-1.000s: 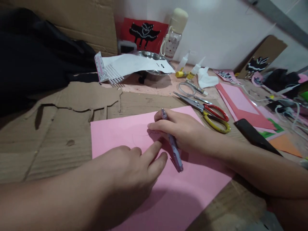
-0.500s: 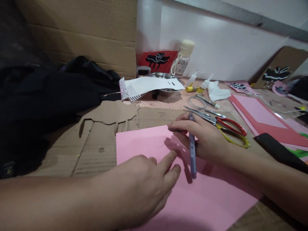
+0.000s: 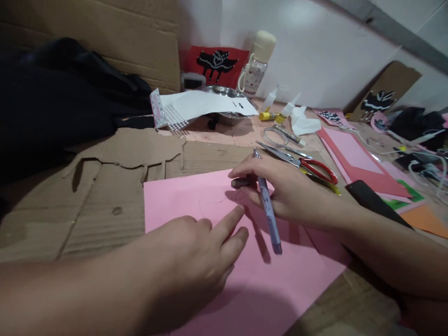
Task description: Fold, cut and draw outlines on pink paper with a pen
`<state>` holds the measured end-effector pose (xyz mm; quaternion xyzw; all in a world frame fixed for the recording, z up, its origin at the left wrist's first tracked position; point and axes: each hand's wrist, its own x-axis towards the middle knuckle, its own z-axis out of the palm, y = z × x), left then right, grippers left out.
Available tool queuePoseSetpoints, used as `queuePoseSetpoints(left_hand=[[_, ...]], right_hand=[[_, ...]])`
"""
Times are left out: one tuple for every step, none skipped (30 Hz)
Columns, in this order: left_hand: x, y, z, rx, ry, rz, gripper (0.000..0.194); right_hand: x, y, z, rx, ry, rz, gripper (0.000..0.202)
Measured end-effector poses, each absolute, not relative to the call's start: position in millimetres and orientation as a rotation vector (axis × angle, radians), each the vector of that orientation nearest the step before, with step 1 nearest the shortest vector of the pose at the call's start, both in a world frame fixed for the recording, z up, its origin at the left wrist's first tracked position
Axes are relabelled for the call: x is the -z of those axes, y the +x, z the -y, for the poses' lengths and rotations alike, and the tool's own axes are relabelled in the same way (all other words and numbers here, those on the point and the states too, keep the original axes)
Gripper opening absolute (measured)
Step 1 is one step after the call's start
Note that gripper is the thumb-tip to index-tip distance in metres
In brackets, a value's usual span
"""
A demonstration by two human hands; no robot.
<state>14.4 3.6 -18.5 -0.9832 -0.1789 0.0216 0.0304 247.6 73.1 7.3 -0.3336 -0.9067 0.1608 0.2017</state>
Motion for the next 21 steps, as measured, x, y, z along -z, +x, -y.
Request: queuePoseSetpoints(left_hand=[[18.5, 14.8, -4.3, -0.094, -3.028, 0.522, 0.041], [18.3, 15.4, -5.1, -0.141, -3.017, 0.486, 0.045], [18.0, 16.1, -5.9, -0.182, -3.007, 0.459, 0.05], [17.5, 16.9, -6.6, -0.206, -3.006, 0.466, 0.055], [17.0, 17.6, -7.3, -0.213, -3.001, 0.479, 0.058], [16.3, 18.3, -7.7, -0.213, -2.999, 0.487, 0.06], [15.6, 19.0, -8.1, -0.217, -2.998, 0.505, 0.059], [15.0, 19.6, -8.4, -0.223, -3.001, 0.514, 0.057], [14.6, 20.0, -8.6, -0.227, -3.003, 0.513, 0.053], [14.4, 20.3, -8.7, -0.233, -3.008, 0.514, 0.051], [14.4, 20.4, -8.7, -0.238, -3.012, 0.525, 0.052], [14.6, 20.3, -8.7, -0.234, -3.015, 0.536, 0.053], [15.1, 20.0, -8.6, -0.215, -3.011, 0.542, 0.053], [15.7, 19.6, -8.5, -0.187, -3.006, 0.54, 0.054], [16.3, 19.2, -8.2, -0.156, -2.995, 0.535, 0.052], [16.8, 18.6, -8.0, -0.139, -2.979, 0.519, 0.05], [17.2, 18.1, -7.7, -0.129, -2.966, 0.497, 0.048], [17.4, 17.5, -7.4, -0.136, -2.957, 0.483, 0.047], [17.5, 17.0, -7.1, -0.148, -2.953, 0.471, 0.046], [17.3, 16.6, -6.9, -0.168, -2.957, 0.464, 0.048], [17.0, 16.3, -6.7, -0.186, -2.963, 0.466, 0.049]], right_hand=[[-8.4, 248.3, -73.8, -0.433, -0.926, 2.548, 0.018], [-10.0, 248.9, -74.4, -0.429, -0.922, 2.572, 0.017], [-11.8, 249.4, -74.7, -0.442, -0.922, 2.603, 0.015], [-13.5, 249.7, -74.7, -0.464, -0.924, 2.63, 0.014], [-14.9, 249.9, -74.4, -0.491, -0.928, 2.648, 0.013], [-15.7, 250.0, -73.8, -0.52, -0.937, 2.663, 0.012], [-15.8, 250.1, -73.1, -0.545, -0.945, 2.674, 0.011], [-15.5, 250.2, -72.5, -0.565, -0.952, 2.682, 0.01], [-14.7, 250.3, -72.0, -0.58, -0.959, 2.689, 0.009], [-13.8, 250.4, -71.8, -0.592, -0.965, 2.695, 0.009], [-12.9, 250.4, -71.8, -0.601, -0.971, 2.7, 0.009], [-12.3, 250.4, -72.0, -0.609, -0.976, 2.704, 0.009], [-12.0, 250.2, -72.3, -0.62, -0.981, 2.708, 0.009], [-12.1, 250.0, -72.6, -0.638, -0.982, 2.712, 0.009], [-12.5, 249.8, -72.8, -0.662, -0.979, 2.718, 0.009], [-13.3, 249.6, -73.0, -0.69, -0.978, 2.724, 0.01], [-14.1, 249.5, -73.0, -0.717, -0.977, 2.732, 0.012], [-15.0, 249.4, -72.8, -0.736, -0.976, 2.738, 0.014], [-15.7, 249.5, -72.6, -0.746, -0.974, 2.743, 0.016], [-16.2, 249.6, -72.2, -0.748, -0.974, 2.749, 0.017], [-16.5, 249.7, -71.6, -0.743, -0.975, 2.756, 0.018]])
